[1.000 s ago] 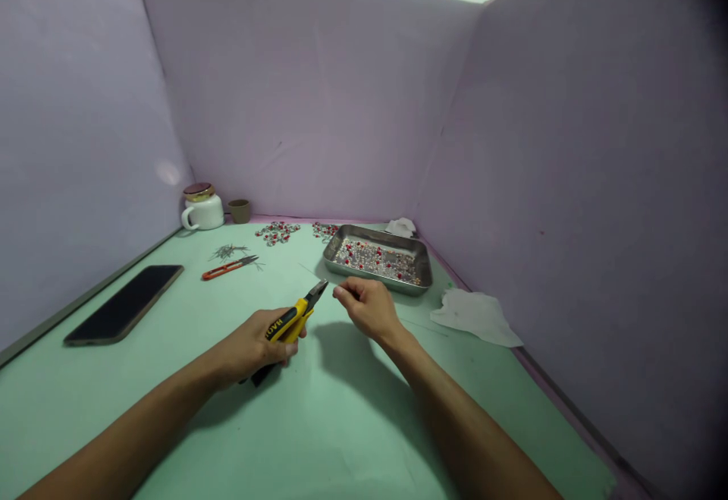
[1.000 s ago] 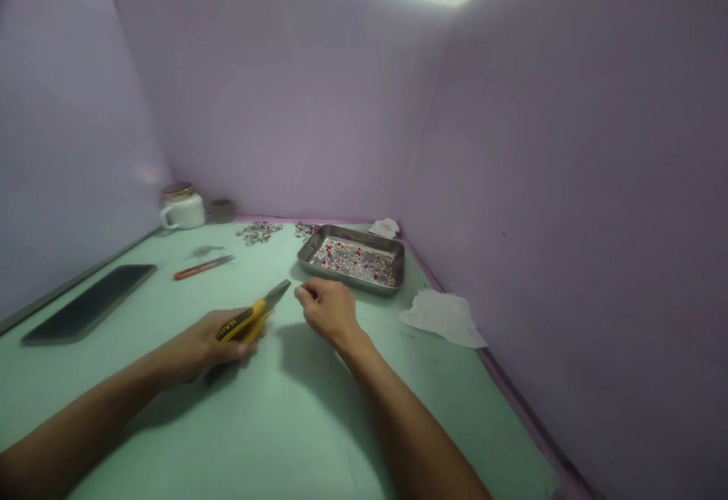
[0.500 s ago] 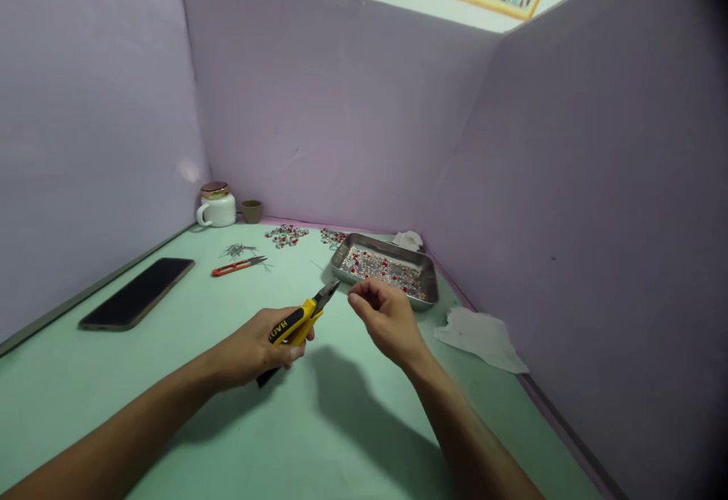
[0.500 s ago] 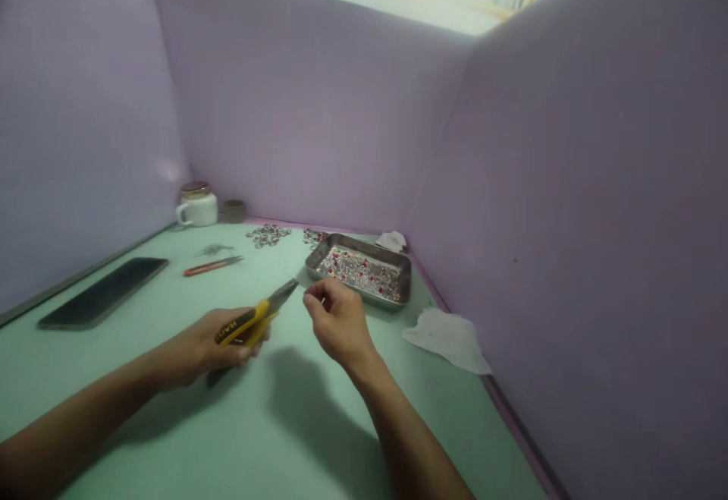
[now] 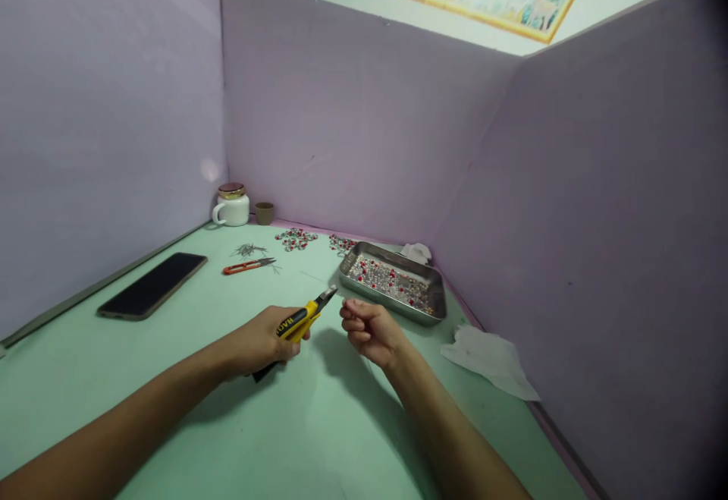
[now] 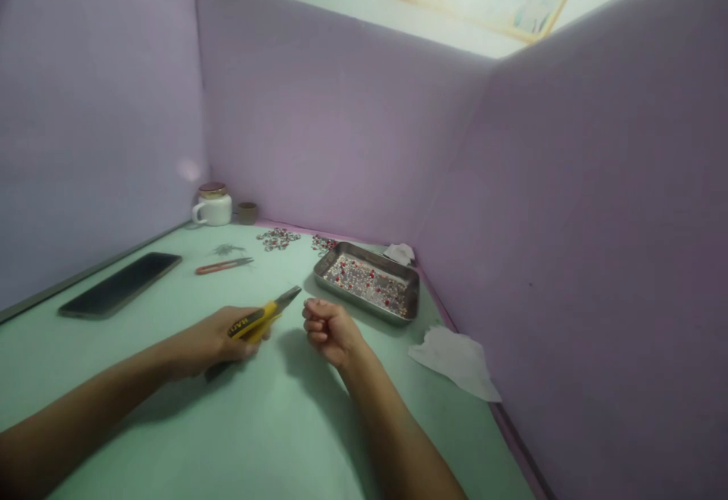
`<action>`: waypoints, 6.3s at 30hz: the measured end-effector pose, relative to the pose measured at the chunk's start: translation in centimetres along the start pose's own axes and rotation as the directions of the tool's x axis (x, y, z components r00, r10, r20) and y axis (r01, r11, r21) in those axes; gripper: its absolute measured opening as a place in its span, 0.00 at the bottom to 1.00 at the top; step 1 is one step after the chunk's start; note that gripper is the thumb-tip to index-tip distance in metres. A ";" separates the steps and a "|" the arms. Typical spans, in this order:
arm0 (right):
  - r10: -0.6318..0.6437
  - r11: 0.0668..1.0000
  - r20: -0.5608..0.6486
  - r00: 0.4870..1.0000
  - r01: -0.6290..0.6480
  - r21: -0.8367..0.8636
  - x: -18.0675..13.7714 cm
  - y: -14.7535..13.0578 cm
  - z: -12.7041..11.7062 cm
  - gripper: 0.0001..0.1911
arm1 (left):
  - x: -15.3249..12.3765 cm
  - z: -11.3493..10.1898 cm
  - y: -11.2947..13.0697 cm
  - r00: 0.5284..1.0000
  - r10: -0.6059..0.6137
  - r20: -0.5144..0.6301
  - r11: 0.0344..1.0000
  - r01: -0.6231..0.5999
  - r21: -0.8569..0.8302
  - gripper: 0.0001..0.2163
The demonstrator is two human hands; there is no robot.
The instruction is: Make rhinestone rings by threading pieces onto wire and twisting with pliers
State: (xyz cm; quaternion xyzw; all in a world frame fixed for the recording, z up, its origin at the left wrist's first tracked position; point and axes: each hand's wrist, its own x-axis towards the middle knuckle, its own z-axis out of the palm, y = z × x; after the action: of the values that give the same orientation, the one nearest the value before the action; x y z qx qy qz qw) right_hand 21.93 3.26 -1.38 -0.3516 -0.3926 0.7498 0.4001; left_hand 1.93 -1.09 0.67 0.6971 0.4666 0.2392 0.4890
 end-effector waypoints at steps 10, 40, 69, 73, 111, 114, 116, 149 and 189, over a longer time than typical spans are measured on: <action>-0.156 0.974 -0.184 0.970 0.121 -0.190 0.9 3.0 -1.4 0.11 | 0.7 0.1 -1.2 0.997 -0.057 0.047 0.993 0.051 0.109 0.08; -0.259 0.960 -0.181 0.949 0.232 -0.157 0.6 2.7 -1.0 0.11 | 1.0 -0.2 -1.3 0.995 -0.007 0.102 0.999 0.003 0.042 0.07; -0.647 0.613 -0.095 0.756 0.443 -0.654 0.0 2.4 -0.8 0.08 | 1.1 -0.8 -2.0 0.994 0.067 0.084 0.975 -0.083 0.204 0.10; -0.688 0.527 -0.052 0.724 0.448 -0.722 -0.1 2.5 -0.9 0.09 | 1.1 -0.7 -1.6 0.998 0.038 0.047 0.955 -0.050 0.294 0.11; -0.468 0.577 -0.046 0.883 0.266 -0.772 -0.4 1.8 -0.2 0.17 | 1.2 0.1 -2.0 0.989 0.024 -0.147 0.918 0.036 0.396 0.11; -0.467 0.593 -0.023 0.884 0.293 -0.750 -0.3 1.9 -0.5 0.18 | 0.8 0.2 -1.3 0.997 0.004 -0.073 0.948 0.020 0.317 0.03; -0.455 0.618 -0.013 0.891 0.305 -0.724 -0.3 1.9 -0.6 0.18 | 0.5 0.2 -0.8 1.000 -0.023 -0.003 0.968 0.023 0.252 0.03; -0.356 0.776 -0.006 0.934 0.292 -0.559 0.2 2.3 -0.7 0.17 | -0.2 0.3 -0.1 0.968 -0.161 0.190 0.982 0.177 -0.069 0.10; -0.328 0.874 0.028 0.944 0.315 -0.371 0.1 2.8 -0.8 0.18 | -0.1 0.5 -0.8 0.958 -0.097 0.269 0.966 0.155 -0.205 0.14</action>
State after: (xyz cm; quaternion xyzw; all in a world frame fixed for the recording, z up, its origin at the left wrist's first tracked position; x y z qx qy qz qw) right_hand 21.66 2.57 -4.19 -0.3641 -0.5726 0.5786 0.4524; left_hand 1.92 -1.36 -0.24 0.6313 0.4131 0.1661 0.6350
